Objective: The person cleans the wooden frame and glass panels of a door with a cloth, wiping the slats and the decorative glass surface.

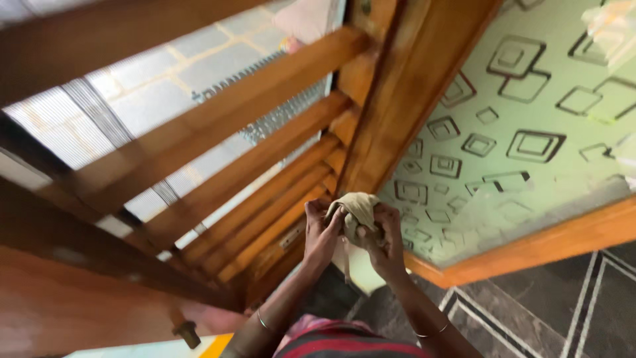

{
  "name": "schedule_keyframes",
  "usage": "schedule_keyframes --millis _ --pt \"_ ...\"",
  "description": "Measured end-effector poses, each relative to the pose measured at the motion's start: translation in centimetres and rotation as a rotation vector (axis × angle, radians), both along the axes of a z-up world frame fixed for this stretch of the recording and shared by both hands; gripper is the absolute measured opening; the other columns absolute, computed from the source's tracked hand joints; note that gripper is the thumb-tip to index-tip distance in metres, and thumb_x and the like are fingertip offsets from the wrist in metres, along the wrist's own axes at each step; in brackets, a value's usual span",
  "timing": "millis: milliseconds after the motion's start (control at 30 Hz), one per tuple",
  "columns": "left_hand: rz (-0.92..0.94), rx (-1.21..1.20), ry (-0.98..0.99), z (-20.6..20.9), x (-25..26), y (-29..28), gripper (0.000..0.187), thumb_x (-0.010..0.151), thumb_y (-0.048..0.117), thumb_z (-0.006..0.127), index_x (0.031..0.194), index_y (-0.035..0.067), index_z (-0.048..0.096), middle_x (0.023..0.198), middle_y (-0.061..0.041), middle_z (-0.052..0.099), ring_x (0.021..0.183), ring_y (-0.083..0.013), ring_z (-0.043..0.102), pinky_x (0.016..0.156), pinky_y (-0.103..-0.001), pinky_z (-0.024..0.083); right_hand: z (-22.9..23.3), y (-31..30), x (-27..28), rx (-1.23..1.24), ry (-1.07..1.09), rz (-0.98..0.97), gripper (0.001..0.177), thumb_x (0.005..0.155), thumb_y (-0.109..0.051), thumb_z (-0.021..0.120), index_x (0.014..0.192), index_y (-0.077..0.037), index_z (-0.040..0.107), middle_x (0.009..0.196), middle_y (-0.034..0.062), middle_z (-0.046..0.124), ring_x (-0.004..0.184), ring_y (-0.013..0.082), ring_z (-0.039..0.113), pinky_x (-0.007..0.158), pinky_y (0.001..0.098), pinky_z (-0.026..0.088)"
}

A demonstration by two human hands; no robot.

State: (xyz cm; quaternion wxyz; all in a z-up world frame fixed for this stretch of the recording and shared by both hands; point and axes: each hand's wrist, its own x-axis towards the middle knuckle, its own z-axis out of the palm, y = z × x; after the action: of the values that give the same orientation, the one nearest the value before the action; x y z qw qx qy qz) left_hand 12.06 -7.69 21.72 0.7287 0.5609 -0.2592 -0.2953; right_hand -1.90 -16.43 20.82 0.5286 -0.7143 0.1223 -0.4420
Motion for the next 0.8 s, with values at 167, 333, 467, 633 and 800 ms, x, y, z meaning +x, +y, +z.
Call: schedule_keyframes --millis 167,333,467,633,800 --pt "-0.354 -0.433 0.2 5.0 3.7 -0.3 0.051 0.105 0.04 0.054 0.14 0.003 0.047 0.126 -0.005 0.06 0.117 -0.0136 0.058 0.1 -0.031 0.046 7.2 0.6 5.6 -0.644 -0.029 -0.314 0.049 0.093 -0.022 0.071 0.134 -0.001 0.056 0.155 0.0251 0.026 0.145 0.045 0.03 0.119 0.0504 0.031" --pt "0.062 -0.102 -0.697 9.4 5.1 0.9 0.046 0.113 0.038 0.045 0.128 0.003 0.071 0.14 -0.019 0.058 0.13 -0.034 0.05 0.111 -0.043 0.038 9.2 -0.3 7.8 -0.583 -0.068 -0.425 0.045 0.1 -0.018 0.069 0.141 -0.008 0.053 0.158 0.0221 0.041 0.15 0.0437 0.042 0.122 0.0495 0.041" --pt "0.132 -0.198 -0.509 14.5 5.6 2.3 0.049 0.106 0.038 0.047 0.132 0.001 0.066 0.131 -0.02 0.059 0.126 -0.034 0.058 0.108 -0.041 0.045 14.5 -0.6 8.3 -0.74 -0.036 -0.518 0.04 0.091 -0.01 0.073 0.13 -0.011 0.065 0.152 0.0219 0.048 0.139 0.038 0.052 0.113 0.0456 0.047" --pt "0.333 -0.313 -0.676 17.7 5.1 -0.2 0.054 0.107 0.032 0.055 0.151 0.001 0.047 0.152 -0.023 0.05 0.143 -0.0379 0.048 0.116 -0.045 0.042 25.0 -2.0 11.2 -1.041 -0.158 -0.791 0.034 0.104 -0.002 0.074 0.135 -0.016 0.075 0.164 0.0185 0.037 0.146 0.0356 0.044 0.122 0.0424 0.046" --pt "0.39 -0.211 -0.601 18.4 5.5 -6.4 0.077 0.102 0.036 0.064 0.156 -0.006 0.029 0.157 -0.031 0.038 0.147 -0.043 0.037 0.12 -0.05 0.033 36.8 -6.9 16.2 -1.163 -0.277 -0.97 0.054 0.094 0.007 0.063 0.146 -0.002 0.055 0.153 0.0272 0.033 0.146 0.047 0.036 0.122 0.0482 0.032"
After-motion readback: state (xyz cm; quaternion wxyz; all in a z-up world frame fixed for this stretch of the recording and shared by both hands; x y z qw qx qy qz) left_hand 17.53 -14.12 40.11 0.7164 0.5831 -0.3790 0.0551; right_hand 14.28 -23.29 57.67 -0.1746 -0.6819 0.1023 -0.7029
